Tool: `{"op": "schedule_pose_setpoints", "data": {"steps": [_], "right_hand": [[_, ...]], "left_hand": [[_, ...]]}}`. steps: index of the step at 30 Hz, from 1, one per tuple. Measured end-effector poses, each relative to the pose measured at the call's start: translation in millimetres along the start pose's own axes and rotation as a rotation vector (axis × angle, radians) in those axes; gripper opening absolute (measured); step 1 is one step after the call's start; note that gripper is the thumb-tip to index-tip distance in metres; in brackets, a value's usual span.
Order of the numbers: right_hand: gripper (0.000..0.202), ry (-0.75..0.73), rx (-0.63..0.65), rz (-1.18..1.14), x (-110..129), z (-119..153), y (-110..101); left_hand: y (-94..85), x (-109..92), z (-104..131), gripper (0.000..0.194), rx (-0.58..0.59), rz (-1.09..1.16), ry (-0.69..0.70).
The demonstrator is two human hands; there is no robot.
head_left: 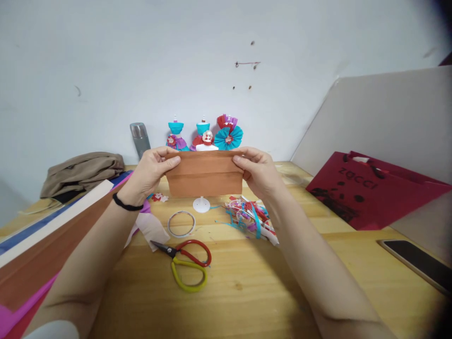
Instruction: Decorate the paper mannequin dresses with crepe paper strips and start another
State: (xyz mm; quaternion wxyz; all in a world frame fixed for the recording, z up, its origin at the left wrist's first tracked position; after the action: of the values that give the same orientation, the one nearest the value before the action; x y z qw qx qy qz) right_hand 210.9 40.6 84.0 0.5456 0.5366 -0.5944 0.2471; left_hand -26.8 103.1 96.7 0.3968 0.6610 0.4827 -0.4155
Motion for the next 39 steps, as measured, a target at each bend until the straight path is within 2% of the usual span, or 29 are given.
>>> {"op": "schedule_pose_setpoints", "data": {"steps": [4, 9, 16, 19, 22, 25, 30, 34, 39], "right_hand": [[0.028, 0.041, 0.022, -0.024, -3, -4, -1], [0.024, -0.067, 0.071, 0.081, -6, -10, -3], [0.019, -0.070, 0.041, 0.072, -10, -14, -7], [0.016, -0.071, 0.029, 0.070, -8, -13, -5], [0.022, -0.057, 0.044, 0.049, -6, -10, -2], [0.033, -0.092, 0.057, 0.082, -5, -9, 0], [0.027, -0.242, 0.055, 0.178, -1, -8, 2], [0.028, -0.235, 0.081, 0.144, -1, -7, 4], [0.022, -0.238, 0.053, 0.181, -4, -8, 3]], "left_hand": [[-1.9, -4, 0, 0.032, -0.023, 0.093, 0.028], [-5.0, -6, -2, 0.025, -0.040, 0.114, 0.090], [-5.5, -5, -1, 0.020, 0.029, 0.056, 0.094], [-4.3, -7, 1, 0.022, 0.062, 0.034, 0.088], [-2.6, -7, 0, 0.036, 0.076, 0.058, 0.081], [-3.6, -6, -2, 0.038, 0.027, 0.031, 0.109], [-6.3, -4, -5, 0.026, -0.046, -0.069, 0.152], [-6.1, -3, -4, 0.035, -0.017, -0.087, 0.131], [-9.9, -2, -6, 0.028, -0.051, -0.127, 0.124]]}}
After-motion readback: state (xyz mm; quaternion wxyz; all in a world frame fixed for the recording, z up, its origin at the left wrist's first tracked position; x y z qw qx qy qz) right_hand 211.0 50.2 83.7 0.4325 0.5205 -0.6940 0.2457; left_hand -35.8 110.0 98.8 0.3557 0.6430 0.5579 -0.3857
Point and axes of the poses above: each hand's wrist, its own z-axis away from the middle knuckle, its own y-axis out of the palm, x = y × z, the point moved 6 cm from there along -z, towards the middle knuckle, and after that the axes turned 10 degrees about -x, right-handed, at the moved point
